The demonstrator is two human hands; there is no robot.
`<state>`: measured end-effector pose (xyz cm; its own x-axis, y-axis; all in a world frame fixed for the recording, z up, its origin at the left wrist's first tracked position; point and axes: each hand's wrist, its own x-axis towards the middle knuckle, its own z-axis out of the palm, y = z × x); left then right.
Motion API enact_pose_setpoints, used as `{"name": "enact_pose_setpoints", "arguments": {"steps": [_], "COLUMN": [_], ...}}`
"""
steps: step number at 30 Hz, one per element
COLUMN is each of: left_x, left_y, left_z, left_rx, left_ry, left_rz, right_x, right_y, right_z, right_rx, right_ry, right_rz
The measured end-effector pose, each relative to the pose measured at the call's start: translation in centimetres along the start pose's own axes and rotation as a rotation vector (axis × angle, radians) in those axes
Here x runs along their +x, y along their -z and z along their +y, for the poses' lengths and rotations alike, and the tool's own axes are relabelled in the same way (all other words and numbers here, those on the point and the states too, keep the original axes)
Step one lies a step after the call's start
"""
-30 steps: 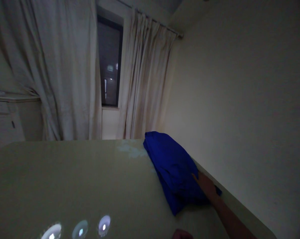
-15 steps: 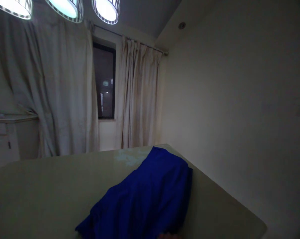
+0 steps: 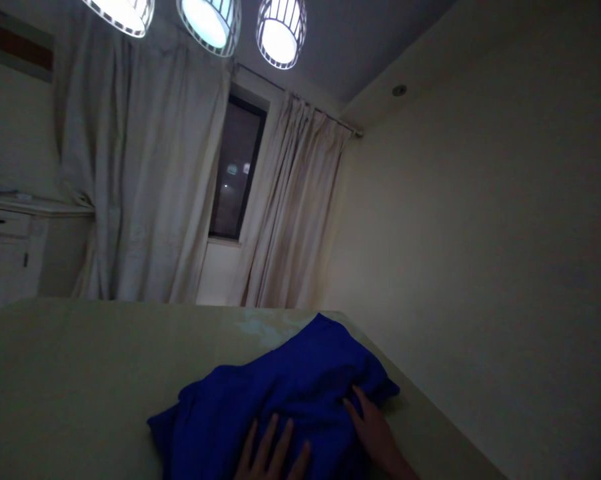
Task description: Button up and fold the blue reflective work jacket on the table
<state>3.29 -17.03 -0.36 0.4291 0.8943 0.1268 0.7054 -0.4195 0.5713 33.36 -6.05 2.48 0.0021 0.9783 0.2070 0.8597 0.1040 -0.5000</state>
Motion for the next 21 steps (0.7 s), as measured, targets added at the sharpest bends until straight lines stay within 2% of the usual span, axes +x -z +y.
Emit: {"name": "enact_pose_setpoints", "arguments": {"steps": [3,7,11,14,16,17,19,21], "left_x": [-2.8,-7.4,-11.2,-13.3,-14.2,-14.4,-14.0,-12.5], "left_y": [6.1,13.0,19.1,22.6,23.9,24.1,24.1,23.6], "left_z": [-2.4,-6.7,-11.4,-14.7,-16.6,-17.4,-18.4,-18.6], "left_rx": [0.148,0.398,0.650,0.863,0.935,0.921,0.851,0.826], "left_ry": [0.114,0.314,0.597,0.832,0.951,0.996,1.051,0.950], "left_rz": [0.014,0.012,-0.019,0.021,0.040,0.046,0.066,0.139], "right_x": [2.5,6.0,7.7,6.9,5.4,4.4,2.4,0.8], "right_y": [-3.5,-9.2,-15.1,-18.3,-18.9,-18.6,-16.8,-13.7], "right_z": [-5.7,-16.0,-26.5,-31.7,-32.8,-32.5,-30.2,-26.1], "right_rx": [-0.044,-0.021,0.187,0.446,0.538,0.535,0.466,0.373], "right_ry": [0.063,0.190,0.280,0.438,0.630,0.740,0.945,1.041], "right_rz": [-0.037,-0.124,-0.280,-0.452,-0.558,-0.606,-0.671,-0.690]}}
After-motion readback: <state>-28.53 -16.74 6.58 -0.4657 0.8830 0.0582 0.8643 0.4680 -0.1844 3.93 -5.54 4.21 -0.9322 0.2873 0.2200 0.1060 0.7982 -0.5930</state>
